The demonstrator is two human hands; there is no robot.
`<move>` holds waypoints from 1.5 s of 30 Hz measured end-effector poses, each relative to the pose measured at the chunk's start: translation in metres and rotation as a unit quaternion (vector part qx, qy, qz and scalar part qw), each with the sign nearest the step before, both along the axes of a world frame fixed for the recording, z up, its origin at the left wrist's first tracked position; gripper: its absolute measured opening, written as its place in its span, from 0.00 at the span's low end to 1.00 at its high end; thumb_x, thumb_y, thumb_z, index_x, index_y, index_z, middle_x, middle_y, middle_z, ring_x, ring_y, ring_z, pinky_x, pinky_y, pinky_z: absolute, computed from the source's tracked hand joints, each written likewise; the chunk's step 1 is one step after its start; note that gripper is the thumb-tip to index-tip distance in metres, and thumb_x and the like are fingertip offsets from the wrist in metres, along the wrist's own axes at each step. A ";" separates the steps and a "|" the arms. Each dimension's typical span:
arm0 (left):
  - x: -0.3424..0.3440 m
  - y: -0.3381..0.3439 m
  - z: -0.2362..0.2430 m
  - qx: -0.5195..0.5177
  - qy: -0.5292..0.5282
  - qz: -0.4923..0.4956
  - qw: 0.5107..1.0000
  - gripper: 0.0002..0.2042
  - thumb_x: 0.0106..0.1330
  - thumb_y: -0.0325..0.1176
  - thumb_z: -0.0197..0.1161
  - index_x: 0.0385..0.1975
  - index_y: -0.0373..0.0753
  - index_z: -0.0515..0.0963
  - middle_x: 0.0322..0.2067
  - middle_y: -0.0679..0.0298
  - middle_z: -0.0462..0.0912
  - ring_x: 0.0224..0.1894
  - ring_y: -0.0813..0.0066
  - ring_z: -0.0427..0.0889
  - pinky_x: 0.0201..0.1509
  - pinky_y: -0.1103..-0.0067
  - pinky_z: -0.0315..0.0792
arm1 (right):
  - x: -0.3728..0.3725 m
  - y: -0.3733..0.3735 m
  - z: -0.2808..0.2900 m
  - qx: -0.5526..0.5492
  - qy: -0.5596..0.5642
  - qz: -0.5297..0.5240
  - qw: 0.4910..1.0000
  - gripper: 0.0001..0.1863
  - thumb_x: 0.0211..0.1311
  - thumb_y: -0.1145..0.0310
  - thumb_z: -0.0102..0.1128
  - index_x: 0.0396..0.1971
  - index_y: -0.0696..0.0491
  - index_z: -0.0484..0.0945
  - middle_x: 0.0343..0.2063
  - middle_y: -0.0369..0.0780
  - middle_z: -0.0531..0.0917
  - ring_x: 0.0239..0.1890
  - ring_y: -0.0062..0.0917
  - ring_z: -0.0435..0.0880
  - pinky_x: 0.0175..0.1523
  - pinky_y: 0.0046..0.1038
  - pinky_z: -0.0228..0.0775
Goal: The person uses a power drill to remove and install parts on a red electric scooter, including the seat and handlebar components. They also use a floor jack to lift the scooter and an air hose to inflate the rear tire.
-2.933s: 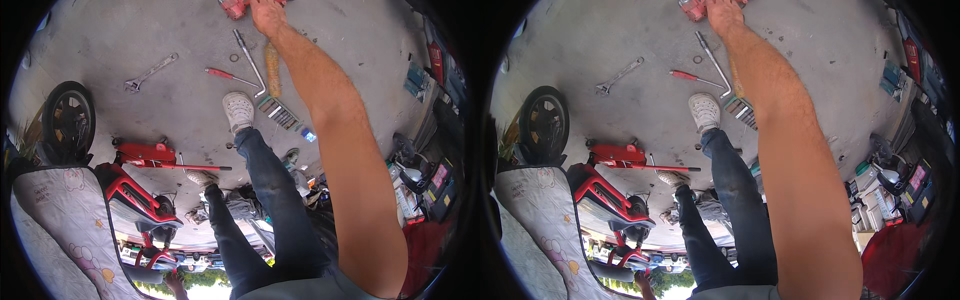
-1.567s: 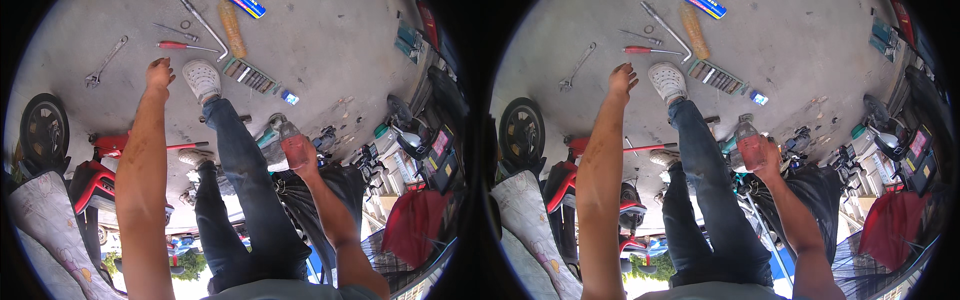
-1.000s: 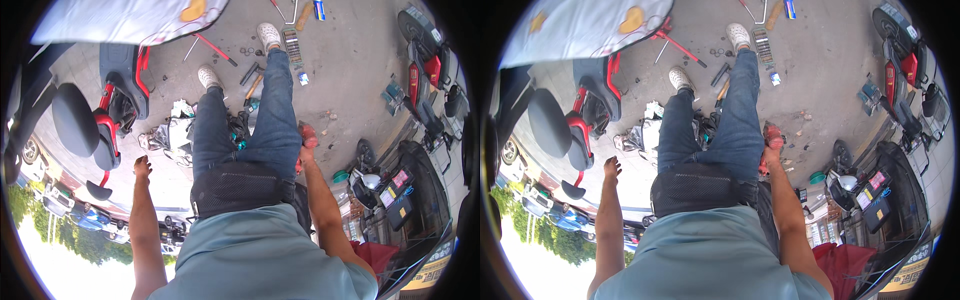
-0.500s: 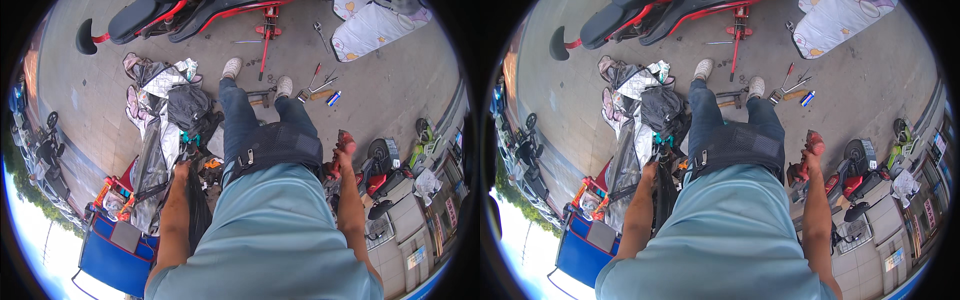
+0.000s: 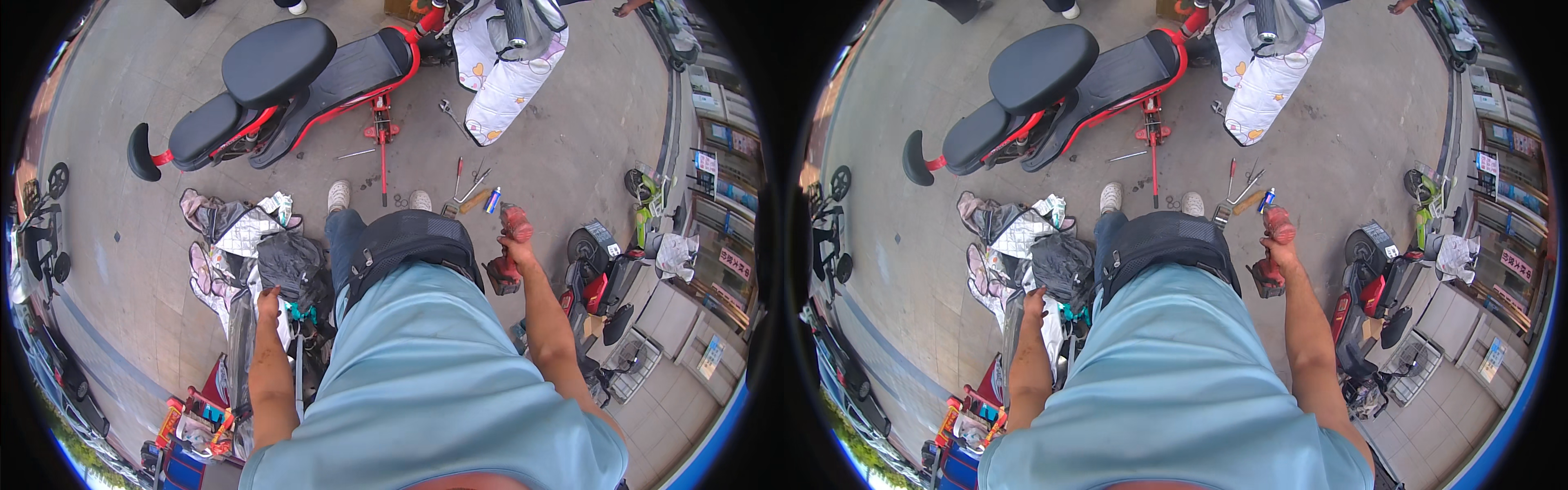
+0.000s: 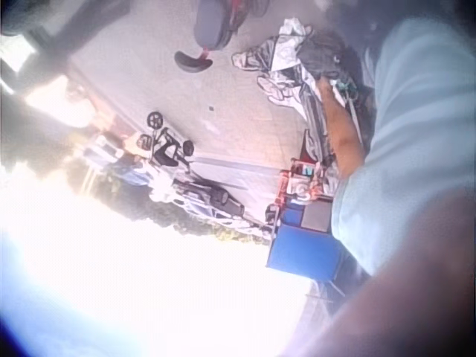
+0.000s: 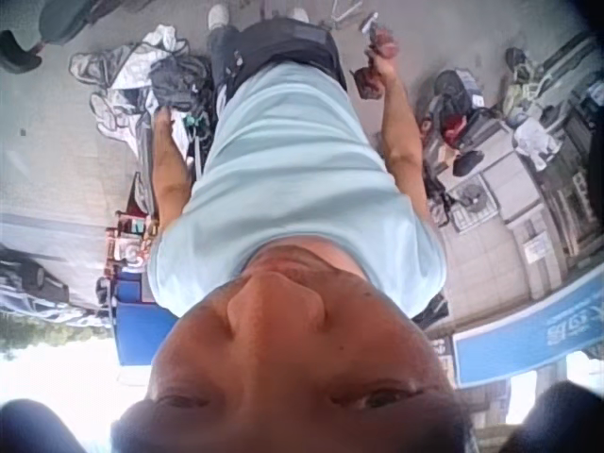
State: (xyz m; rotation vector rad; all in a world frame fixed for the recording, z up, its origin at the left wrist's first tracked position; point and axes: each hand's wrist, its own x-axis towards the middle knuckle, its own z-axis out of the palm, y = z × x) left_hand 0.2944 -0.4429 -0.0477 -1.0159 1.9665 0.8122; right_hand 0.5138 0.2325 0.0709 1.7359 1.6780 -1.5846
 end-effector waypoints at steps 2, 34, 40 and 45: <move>-0.075 -0.033 -0.024 0.023 0.058 -0.046 0.997 0.26 0.60 0.48 0.71 0.50 0.35 0.78 0.42 0.59 0.83 0.38 0.68 0.81 0.27 0.72 0.73 | 0.001 -0.028 -0.013 0.010 -0.017 -0.025 0.999 0.08 0.56 0.76 0.67 0.34 0.51 0.76 0.19 0.33 0.75 0.18 0.21 0.73 0.23 0.26 0.66; -0.473 0.523 0.087 0.585 -0.018 -0.079 0.807 0.22 0.71 0.42 0.62 0.59 0.35 0.71 0.52 0.57 0.79 0.53 0.66 0.80 0.58 0.66 0.76 | -0.173 0.032 0.028 -0.100 -0.119 -0.224 0.962 0.10 0.55 0.77 0.63 0.35 0.51 0.74 0.19 0.33 0.72 0.17 0.22 0.70 0.24 0.26 0.65; -0.498 0.536 0.036 0.600 -0.207 -0.092 0.767 0.22 0.72 0.45 0.61 0.60 0.40 0.71 0.55 0.58 0.78 0.55 0.62 0.80 0.60 0.60 0.75 | -0.180 -0.054 0.036 -0.115 -0.171 -0.252 0.946 0.12 0.52 0.79 0.64 0.37 0.52 0.75 0.19 0.33 0.72 0.17 0.22 0.70 0.22 0.26 0.63; -0.506 0.536 0.025 0.582 -0.267 -0.147 0.754 0.25 0.72 0.47 0.60 0.62 0.39 0.69 0.57 0.56 0.77 0.58 0.58 0.78 0.61 0.58 0.74 | -0.187 -0.123 0.043 -0.114 -0.180 -0.308 0.927 0.20 0.51 0.78 0.65 0.46 0.53 0.77 0.19 0.33 0.74 0.16 0.22 0.71 0.22 0.27 0.63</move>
